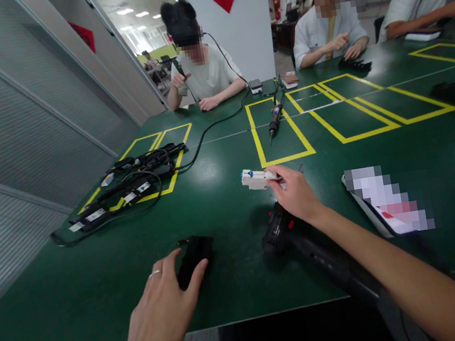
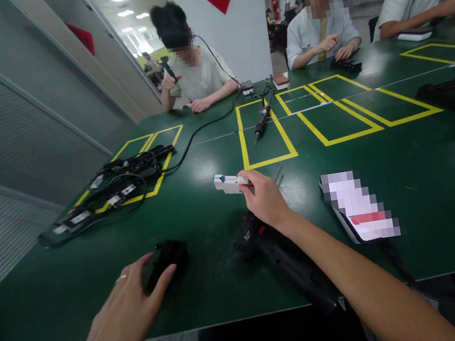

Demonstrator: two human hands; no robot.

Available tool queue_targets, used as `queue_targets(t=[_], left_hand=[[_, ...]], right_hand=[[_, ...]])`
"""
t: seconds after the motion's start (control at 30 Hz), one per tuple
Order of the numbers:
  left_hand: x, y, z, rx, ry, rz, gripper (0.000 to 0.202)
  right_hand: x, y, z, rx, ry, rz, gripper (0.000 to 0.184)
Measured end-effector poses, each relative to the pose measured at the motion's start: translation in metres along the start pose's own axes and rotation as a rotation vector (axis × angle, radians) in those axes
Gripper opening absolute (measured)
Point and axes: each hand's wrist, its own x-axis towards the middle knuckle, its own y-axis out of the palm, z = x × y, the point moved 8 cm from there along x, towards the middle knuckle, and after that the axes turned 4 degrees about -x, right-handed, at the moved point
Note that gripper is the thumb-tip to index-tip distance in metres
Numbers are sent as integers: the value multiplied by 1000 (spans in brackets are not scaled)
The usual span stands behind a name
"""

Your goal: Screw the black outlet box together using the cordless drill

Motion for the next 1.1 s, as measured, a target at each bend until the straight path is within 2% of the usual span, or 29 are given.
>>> queue_targets(t=[0.1, 0.2, 0.27, 0.37, 0.43, 0.5, 0.57, 0.63, 0.73, 0.83, 0.93, 1.1], left_hand=[[3, -24, -21, 16, 83, -203, 64], [11, -38, -61, -23, 266, -275, 59], [19, -37, -97, -44, 430, -252, 59], [34, -15, -148, -4, 633, -110, 54], [45, 5, -169, 68, 680, 11, 34], [55, 14, -175, 134, 659, 39, 22], [60, 9, -168, 166, 615, 7, 24], [61, -8, -145, 179, 515, -45, 31], [54, -39, -95, 185, 312, -101, 41], [41, -52, -48, 131, 148, -30, 44], [26, -41, -24, -10, 103, 128, 44], [15, -16, -10, -186, 43, 291, 48]], right_hand=[[0, 6, 5, 18, -35, 79, 17], [-4, 14, 13, 56, -83, 186, 17], [-7, 21, 19, 84, -119, 261, 18], [-10, 29, 25, 106, -156, 345, 19], [-11, 32, 23, 103, -150, 365, 19], [-10, 33, 18, 88, -117, 350, 26], [-10, 34, 10, 60, -71, 324, 38], [-12, 37, 3, 19, -43, 323, 48], [-16, 44, -2, -52, -47, 362, 39], [-19, 48, -1, -105, -56, 394, 31], [-19, 48, 1, -143, -51, 407, 29], [-18, 48, 2, -182, -56, 419, 28]])
